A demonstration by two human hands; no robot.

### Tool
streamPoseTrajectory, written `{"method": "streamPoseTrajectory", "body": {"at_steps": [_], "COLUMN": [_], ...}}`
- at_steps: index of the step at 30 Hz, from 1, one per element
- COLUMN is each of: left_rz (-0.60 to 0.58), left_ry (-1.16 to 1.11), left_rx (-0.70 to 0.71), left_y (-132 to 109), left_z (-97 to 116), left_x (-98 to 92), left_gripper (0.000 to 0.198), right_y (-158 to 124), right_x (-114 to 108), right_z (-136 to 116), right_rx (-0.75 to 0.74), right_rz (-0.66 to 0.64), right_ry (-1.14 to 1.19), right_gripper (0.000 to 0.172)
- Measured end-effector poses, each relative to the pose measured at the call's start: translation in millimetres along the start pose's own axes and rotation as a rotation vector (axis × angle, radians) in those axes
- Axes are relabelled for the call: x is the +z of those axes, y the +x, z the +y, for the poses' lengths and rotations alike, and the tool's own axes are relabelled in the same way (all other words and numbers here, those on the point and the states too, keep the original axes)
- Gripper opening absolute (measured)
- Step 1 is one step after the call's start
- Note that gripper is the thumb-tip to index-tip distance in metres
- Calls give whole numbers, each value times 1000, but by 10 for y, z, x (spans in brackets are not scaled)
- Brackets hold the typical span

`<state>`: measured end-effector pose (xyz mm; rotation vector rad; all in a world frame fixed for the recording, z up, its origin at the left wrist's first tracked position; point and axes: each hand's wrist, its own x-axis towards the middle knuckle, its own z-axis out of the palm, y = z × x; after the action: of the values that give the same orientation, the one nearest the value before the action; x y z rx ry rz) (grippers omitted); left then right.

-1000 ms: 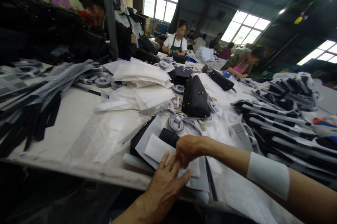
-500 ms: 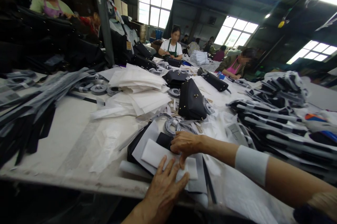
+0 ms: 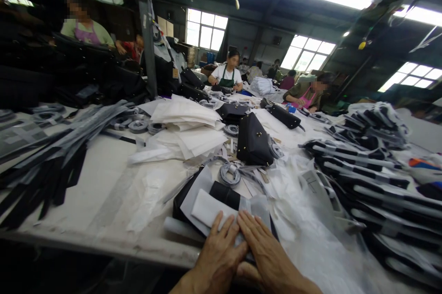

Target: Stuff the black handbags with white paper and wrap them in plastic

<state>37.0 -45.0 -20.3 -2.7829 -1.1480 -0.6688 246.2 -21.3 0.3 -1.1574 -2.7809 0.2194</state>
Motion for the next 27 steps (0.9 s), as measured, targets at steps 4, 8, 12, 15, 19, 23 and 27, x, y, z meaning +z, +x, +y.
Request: {"method": "streamPoseTrajectory", "body": {"at_steps": [4,8,12,15,19,23,27], "left_rz": [-158,-155,-179,-204,-231,-297,-324], "left_ry": [-240,-129,75,110,121,62,8], "left_rx": [-19,-142,-216,-310,-420,-360,-269], "left_y": [54,77,3,-45,-44,-11,-5], "left_z": [-134,-580,-888,-727,-343,-370,-562], "left_x": [-356,-686,-710,-593,-542,-691,-784], "left_gripper": [56,40,53,51,46,39,34], "right_y": [-132,-98,-69,10,116,96,156], "right_x": [416,522,442,253,-58,-213,-226], "right_z": [51,53,99,247,421,328,-13], "right_rx": [-49,-13,-31,70,194,233,174], "right_rz": [150,260,218,73,-143,-133,16], "right_ry": [-97,-188,-179,-135,-118,-178,-146], "right_gripper": [116,109,98,97,107,103,115]}}
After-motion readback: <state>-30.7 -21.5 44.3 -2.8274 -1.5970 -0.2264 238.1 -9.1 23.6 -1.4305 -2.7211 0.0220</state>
